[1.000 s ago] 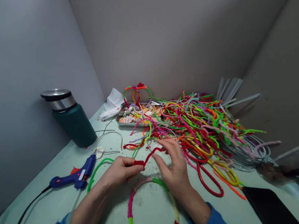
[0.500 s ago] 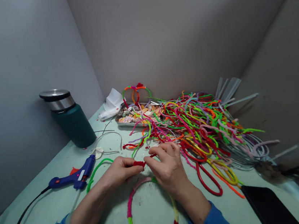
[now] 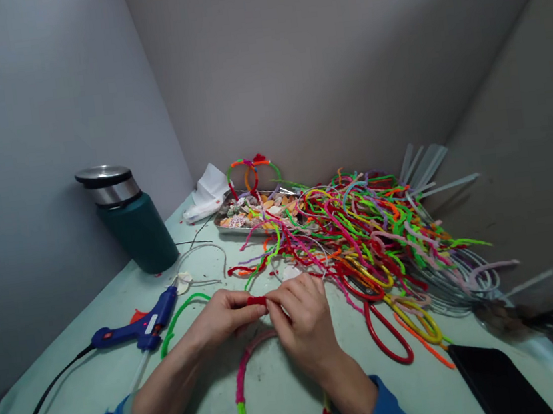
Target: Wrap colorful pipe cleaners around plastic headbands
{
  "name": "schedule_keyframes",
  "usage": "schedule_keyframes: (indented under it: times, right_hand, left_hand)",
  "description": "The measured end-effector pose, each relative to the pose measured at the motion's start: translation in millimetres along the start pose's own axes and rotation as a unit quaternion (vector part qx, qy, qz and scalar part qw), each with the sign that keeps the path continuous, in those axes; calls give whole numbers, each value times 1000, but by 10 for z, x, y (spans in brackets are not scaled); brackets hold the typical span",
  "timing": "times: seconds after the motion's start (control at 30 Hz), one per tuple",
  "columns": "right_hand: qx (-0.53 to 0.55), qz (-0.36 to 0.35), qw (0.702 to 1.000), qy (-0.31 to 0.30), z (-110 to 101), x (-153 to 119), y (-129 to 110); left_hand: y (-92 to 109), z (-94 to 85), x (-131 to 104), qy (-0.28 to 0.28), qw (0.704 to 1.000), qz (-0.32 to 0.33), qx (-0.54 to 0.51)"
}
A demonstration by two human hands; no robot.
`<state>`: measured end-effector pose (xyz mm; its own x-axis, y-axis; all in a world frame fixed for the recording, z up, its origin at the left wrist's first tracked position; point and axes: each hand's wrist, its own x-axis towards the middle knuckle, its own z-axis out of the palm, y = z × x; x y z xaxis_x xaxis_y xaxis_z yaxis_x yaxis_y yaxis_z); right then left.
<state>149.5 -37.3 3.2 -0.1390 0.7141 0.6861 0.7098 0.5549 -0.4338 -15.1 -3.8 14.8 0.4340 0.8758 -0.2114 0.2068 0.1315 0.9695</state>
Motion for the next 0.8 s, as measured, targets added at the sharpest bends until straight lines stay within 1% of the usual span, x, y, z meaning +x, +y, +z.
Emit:
schedule_keyframes:
  times: [0.13, 0.2, 0.27, 0.33, 0.4, 0.47, 0.63, 0.7, 0.8]
  right_hand:
    - [110, 71, 991, -12, 36, -18, -12]
    - [169, 134, 976, -20, 47, -21, -12]
    - [217, 198, 955, -31, 55, -16, -15]
    - [248, 240, 938, -39, 58, -7, -18]
    - [271, 262, 925, -46, 58, 0, -10]
    - [309, 283, 906, -58, 59, 1, 13]
    - [423, 340, 836, -85, 76, -9, 77]
    - [439, 354, 821, -85, 84, -8, 73]
    - [454, 369, 807, -78, 91, -4, 42]
  left_hand:
    - [21, -8, -4, 11, 1000, 3, -10]
    - [28, -11, -6, 17, 1000, -2, -7]
    - [33, -12, -10, 24, 1000, -10, 0]
    - [35, -11, -14, 22, 1000, -14, 1]
    - [34, -12, -16, 11, 1000, -13, -3]
    - [28, -15, -17, -4, 1000, -12, -5]
    - [4, -30, -13, -11, 1000, -18, 11]
    - [-2, -37, -12, -8, 1000, -17, 18]
    - [-3, -45, -12, -7, 1000, -13, 9]
